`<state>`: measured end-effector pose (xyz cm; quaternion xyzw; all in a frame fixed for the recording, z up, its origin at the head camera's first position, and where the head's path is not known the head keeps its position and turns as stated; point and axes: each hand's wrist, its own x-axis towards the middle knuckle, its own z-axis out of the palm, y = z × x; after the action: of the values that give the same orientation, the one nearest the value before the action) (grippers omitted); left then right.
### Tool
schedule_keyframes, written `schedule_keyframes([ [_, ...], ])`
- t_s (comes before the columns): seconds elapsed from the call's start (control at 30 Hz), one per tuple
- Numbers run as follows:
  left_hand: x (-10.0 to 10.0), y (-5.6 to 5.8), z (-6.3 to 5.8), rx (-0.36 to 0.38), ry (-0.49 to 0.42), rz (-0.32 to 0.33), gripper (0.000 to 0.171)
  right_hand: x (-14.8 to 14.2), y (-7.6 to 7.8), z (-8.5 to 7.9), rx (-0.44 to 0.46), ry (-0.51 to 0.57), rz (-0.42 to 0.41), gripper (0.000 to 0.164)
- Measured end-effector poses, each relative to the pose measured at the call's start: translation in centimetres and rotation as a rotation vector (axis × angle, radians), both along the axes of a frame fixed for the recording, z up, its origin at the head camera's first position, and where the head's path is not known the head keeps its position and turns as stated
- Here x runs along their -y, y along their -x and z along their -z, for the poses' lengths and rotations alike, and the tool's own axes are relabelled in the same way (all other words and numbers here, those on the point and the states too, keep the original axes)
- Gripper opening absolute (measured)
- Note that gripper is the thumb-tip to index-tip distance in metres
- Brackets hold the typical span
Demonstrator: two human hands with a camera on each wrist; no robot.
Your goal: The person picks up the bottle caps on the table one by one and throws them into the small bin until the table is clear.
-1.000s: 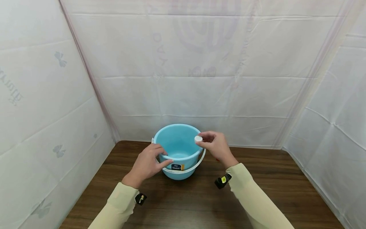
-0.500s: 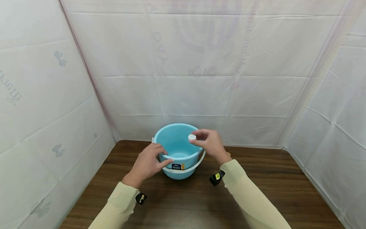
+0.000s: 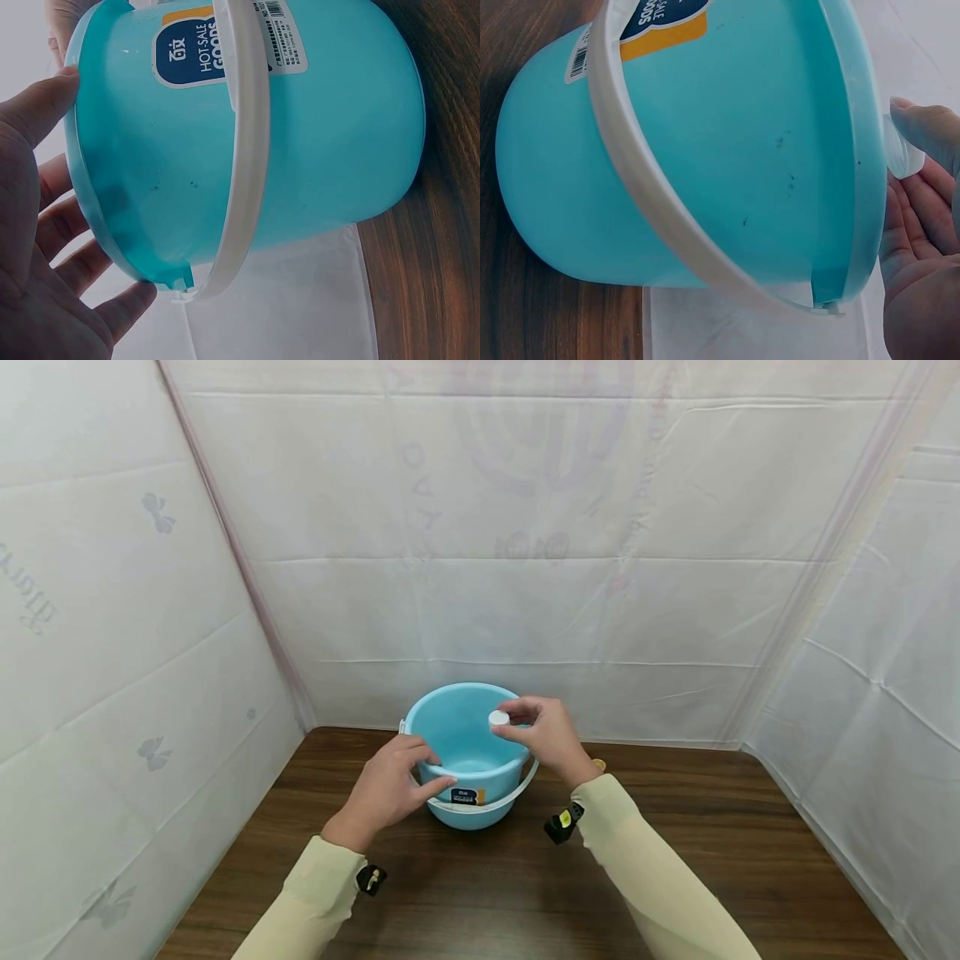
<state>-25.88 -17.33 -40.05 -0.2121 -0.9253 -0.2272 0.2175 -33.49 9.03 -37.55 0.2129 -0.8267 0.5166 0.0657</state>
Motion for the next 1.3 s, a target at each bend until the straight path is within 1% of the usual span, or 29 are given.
schedule_keyframes([
  [0.1,0.0,0.0,0.0,0.008,0.005,0.0,0.029,0.1,0.0,0.0,0.01,-0.003,-0.007,0.037],
  [0.27,0.0,0.0,-0.1,0.007,0.011,-0.003,0.03,-0.1,0.0,-0.1,0.014,0.001,-0.015,0.054],
  [0.4,0.0,0.0,0.0,0.003,0.012,-0.005,0.029,-0.4,0.0,-0.1,0.018,0.026,-0.019,0.058],
  [0.5,0.0,0.0,0.0,0.001,0.01,-0.006,0.029,-0.6,0.0,-0.1,0.028,0.039,-0.016,0.056],
  [0.67,0.0,0.0,-0.1,-0.003,0.009,-0.003,0.029,-1.1,0.1,-0.1,0.048,0.037,0.02,0.052],
  [0.87,0.1,0.0,0.0,-0.009,0.002,0.0,0.029,-2.2,0.2,0.0,0.055,0.056,0.043,0.053],
  [1.03,0.1,0.0,0.1,-0.012,-0.009,0.007,0.029,-3.5,0.3,0.4,0.042,0.072,0.08,0.052],
  [1.3,0.1,0.1,0.2,-0.017,-0.009,0.006,0.029,-5.3,0.5,1.1,0.002,0.042,0.136,0.041],
])
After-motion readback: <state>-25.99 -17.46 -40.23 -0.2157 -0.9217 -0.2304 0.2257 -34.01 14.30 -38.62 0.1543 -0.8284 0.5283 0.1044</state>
